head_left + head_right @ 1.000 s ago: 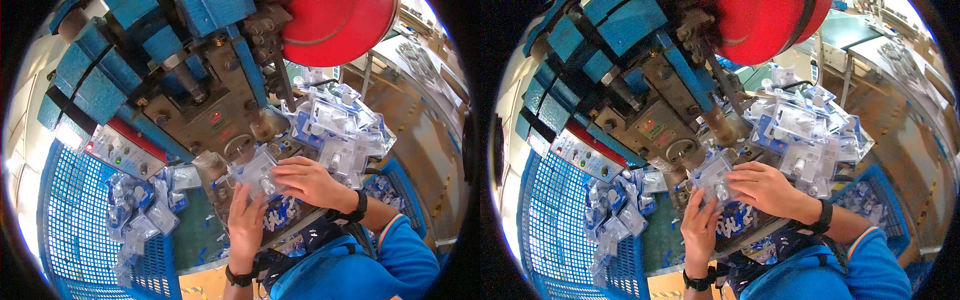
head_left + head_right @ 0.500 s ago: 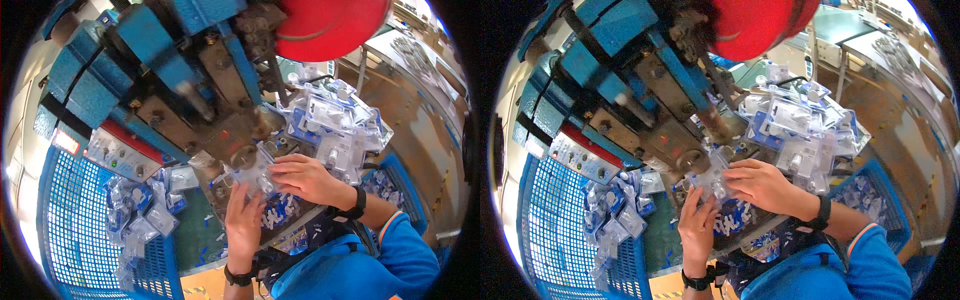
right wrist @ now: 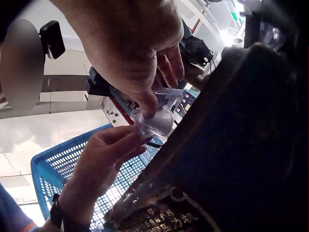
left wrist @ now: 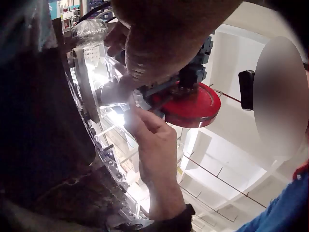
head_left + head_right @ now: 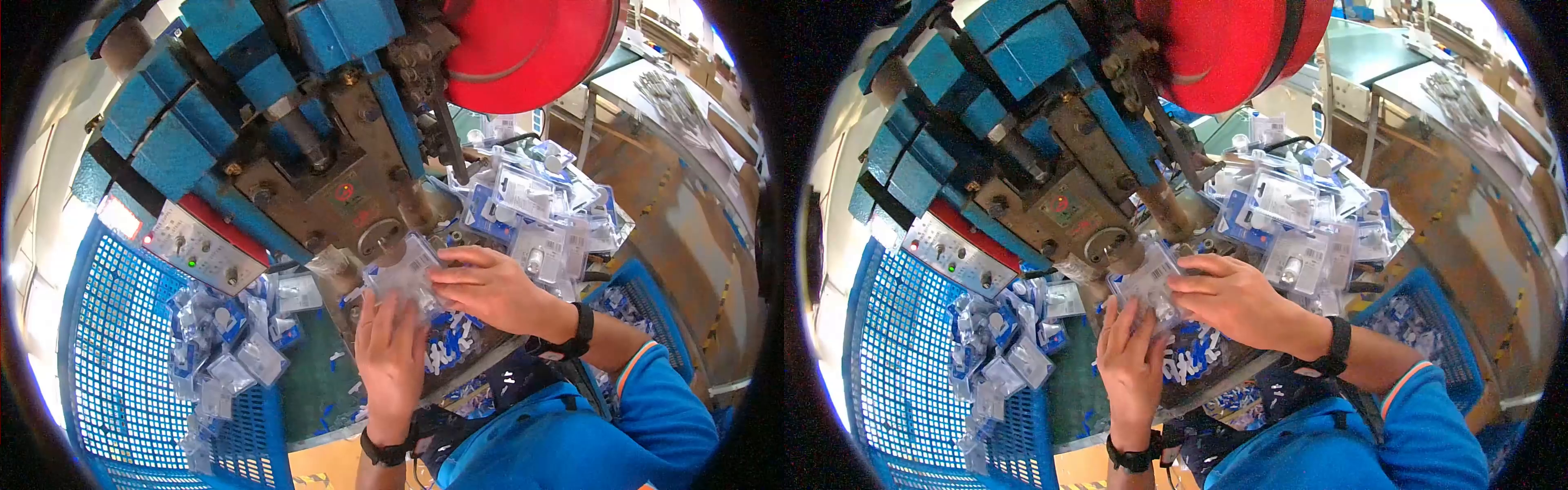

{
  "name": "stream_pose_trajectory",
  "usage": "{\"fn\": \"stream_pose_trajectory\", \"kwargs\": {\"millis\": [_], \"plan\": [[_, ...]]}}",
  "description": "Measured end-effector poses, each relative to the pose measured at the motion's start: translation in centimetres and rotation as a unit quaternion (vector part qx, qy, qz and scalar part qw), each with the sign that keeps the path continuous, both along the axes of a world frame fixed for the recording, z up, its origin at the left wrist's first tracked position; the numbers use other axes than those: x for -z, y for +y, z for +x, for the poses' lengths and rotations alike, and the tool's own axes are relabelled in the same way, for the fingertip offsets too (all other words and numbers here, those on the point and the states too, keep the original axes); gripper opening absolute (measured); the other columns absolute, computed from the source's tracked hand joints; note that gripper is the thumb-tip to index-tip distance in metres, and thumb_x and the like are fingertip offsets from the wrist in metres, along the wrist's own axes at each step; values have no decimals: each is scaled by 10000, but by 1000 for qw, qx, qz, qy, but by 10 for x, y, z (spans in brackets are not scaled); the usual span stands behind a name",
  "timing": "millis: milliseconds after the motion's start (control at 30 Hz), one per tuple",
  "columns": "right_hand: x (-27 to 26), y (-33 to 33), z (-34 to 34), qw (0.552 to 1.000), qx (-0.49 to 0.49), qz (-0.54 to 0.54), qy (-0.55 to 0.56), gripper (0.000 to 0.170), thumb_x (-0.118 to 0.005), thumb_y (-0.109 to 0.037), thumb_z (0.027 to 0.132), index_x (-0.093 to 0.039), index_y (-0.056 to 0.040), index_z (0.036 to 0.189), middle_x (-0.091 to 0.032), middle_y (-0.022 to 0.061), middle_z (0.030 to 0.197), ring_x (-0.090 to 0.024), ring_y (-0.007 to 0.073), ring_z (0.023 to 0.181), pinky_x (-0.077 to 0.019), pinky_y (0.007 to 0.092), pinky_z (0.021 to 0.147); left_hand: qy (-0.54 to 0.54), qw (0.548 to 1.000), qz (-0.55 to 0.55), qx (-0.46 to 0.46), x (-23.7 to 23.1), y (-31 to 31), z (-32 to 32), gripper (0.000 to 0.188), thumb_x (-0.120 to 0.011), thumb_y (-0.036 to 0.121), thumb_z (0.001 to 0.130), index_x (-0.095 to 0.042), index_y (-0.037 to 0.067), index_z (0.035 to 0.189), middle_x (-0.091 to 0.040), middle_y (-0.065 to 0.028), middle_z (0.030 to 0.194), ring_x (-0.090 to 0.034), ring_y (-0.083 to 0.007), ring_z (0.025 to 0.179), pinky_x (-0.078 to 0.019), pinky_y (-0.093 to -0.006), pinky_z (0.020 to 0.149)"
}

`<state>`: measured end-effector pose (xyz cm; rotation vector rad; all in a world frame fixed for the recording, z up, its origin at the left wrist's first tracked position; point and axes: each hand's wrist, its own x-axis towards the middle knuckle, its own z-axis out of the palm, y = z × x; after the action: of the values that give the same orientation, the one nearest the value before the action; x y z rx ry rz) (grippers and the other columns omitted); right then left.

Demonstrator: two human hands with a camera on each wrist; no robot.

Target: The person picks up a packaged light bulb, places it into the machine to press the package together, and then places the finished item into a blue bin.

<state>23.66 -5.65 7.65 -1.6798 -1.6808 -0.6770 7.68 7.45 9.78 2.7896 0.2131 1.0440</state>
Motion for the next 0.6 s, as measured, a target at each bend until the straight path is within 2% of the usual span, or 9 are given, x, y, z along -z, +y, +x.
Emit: {"fn": "stream_pose_trajectory", "kwargs": {"millis": [133, 167, 267, 300, 400, 500, 600], "plan": [[2, -1, -6, 998, 31, -46, -31, 227, -641, -160, 757, -703, -54, 947, -643, 52, 1171, -567, 279, 1169, -500, 368, 972, 23, 1000, 10, -3, 28, -2, 2, 275, -730, 5, 751, -688, -27, 1021, -654, -168, 1173, -584, -434, 1164, -508, -447, 927], [21, 2, -5, 998, 20, -43, -31, 258, -636, -148, 741, -698, -44, 969, -635, 60, 1189, -570, 281, 1177, -499, 363, 983, 23, 1000, 11, -6, 32, 1, 6, 265, -725, -1, 756, -689, -29, 1016, -662, -169, 1159, -591, -437, 1153, -513, -445, 921], [33, 1, -13, 999, 30, -26, -9, 265, -636, -137, 741, -698, -40, 980, -631, 64, 1202, -568, 281, 1195, -489, 355, 1003, -52, 998, 24, -5, 48, 1, 3, 219, -710, -17, 774, -692, -29, 992, -675, -172, 1143, -600, -436, 1141, -523, -440, 912], [33, -2, -15, 999, 19, -26, -6, 274, -632, -128, 741, -701, -38, 990, -630, 60, 1201, -562, 298, 1214, -501, 358, 993, -37, 999, 18, -9, 46, -1, 0, 179, -696, -28, 796, -697, -28, 975, -660, -174, 1189, -599, -430, 1149, -518, -441, 928], [26, -12, -25, 1000, 1, 15, -18, 238, -653, -110, 757, -713, -49, 979, -641, 46, 1178, -567, 311, 1216, -552, 351, 889, -83, 996, 33, 3, 55, -6, -11, 225, -656, -3, 798, -682, -21, 1022, -642, -179, 1210, -606, -436, 1128, -526, -445, 896], [23, -20, -38, 997, -24, 68, -27, 194, -688, -105, 767, -724, -65, 954, -651, 38, 1170, -574, 316, 1215, -577, 343, 772, -113, 993, 30, -20, 55, -21, -26, 173, -676, -5, 797, -712, -24, 966, -649, -172, 1212, -607, -429, 1133, -531, -438, 899], [18, -26, -51, 996, -33, 80, -35, 157, -713, -106, 773, -731, -76, 926, -660, 35, 1171, -583, 308, 1207, -570, 332, 718, -132, 990, 35, -31, 55, -29, -41, 165, -685, -24, 796, -710, -41, 958, -648, -178, 1210, -619, -445, 1101, -538, -447, 912]]}}
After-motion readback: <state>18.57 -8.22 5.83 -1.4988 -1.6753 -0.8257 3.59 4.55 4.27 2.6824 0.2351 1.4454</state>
